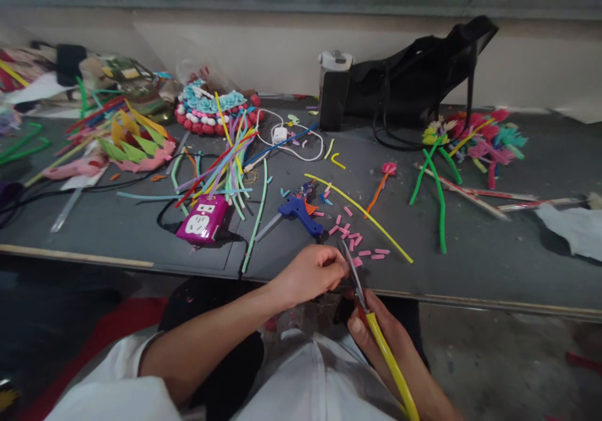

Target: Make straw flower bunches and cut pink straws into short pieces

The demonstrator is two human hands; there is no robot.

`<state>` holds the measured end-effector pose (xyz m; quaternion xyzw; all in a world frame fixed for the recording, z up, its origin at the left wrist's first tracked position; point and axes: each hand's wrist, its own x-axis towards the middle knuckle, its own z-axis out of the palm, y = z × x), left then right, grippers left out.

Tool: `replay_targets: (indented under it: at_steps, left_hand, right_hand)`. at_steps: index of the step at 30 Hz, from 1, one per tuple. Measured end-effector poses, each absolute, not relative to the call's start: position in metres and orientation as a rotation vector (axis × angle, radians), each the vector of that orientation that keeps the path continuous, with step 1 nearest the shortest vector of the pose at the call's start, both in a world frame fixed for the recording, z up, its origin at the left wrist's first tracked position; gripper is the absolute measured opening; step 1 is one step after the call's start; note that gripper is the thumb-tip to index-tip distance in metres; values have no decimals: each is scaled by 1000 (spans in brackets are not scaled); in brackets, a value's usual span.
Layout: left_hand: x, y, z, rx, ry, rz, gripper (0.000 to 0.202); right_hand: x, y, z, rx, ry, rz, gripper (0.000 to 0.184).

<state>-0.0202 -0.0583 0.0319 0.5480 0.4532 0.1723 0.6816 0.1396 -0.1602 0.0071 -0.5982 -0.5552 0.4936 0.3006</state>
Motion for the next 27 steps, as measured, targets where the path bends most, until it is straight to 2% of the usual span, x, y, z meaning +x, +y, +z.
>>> replay_targets:
  at_steps: [7,18,27]
  left_hand:
    - [-23,-57,29,1312,1029,340,25]
    - [-23,-56,25,1360,1057,313,27]
    - [-22,-57,33,1192,981,376,27]
  right_hand:
    - [135,-164,4,-1605,-1413,1222,48]
    - [149,-161,-6,-1656,-1483,1210,39]
    - [146,-157,3,-1600,-1258,1384,42]
